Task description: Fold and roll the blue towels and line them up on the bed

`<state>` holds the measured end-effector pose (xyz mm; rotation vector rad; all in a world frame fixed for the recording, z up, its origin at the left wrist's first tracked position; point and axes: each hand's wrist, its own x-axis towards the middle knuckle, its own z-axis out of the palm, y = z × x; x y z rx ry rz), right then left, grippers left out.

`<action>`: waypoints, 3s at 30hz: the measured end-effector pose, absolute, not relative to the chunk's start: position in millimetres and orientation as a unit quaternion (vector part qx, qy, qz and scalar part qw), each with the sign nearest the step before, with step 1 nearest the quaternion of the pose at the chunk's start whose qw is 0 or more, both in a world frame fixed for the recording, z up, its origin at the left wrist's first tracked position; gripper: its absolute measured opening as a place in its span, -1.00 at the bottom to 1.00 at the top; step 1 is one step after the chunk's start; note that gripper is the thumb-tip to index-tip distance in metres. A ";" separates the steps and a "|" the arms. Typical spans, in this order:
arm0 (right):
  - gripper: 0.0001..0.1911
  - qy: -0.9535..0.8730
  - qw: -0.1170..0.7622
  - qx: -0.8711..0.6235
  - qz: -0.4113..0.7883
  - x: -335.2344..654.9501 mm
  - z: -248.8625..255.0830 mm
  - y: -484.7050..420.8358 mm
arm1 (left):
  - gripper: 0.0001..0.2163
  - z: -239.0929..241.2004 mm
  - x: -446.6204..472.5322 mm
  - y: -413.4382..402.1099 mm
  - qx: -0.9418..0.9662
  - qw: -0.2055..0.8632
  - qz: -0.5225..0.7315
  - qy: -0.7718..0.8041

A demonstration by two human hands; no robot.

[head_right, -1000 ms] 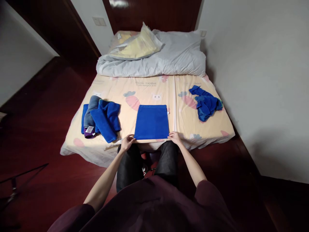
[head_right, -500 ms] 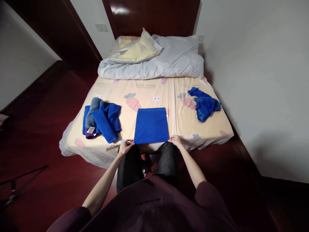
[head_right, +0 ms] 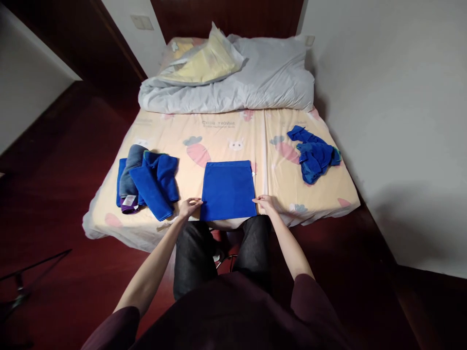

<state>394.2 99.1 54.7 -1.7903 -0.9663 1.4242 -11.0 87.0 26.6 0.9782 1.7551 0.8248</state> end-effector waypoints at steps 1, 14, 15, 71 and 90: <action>-0.44 -0.376 0.323 -0.680 0.541 394.0 55.0 106.3 | -0.49 25.0 -11.0 96.1 0.392 0.465 0.343 0.716; -0.49 -0.362 0.333 -0.706 0.510 380.1 51.8 229.9 | -0.57 18.0 -5.0 222.4 0.351 0.432 0.376 0.741; -0.50 -0.362 0.336 -0.705 0.509 379.3 51.2 238.7 | -0.58 17.5 -4.6 231.6 0.351 0.427 0.379 0.742; -0.89 -0.611 0.149 -0.719 0.297 364.2 14.8 376.1 | -0.88 20.4 -14.9 365.9 0.634 0.299 0.142 0.699; -0.26 -0.795 0.103 -0.572 0.173 326.8 22.6 304.0 | -0.34 9.3 60.2 286.3 0.699 0.222 0.251 0.632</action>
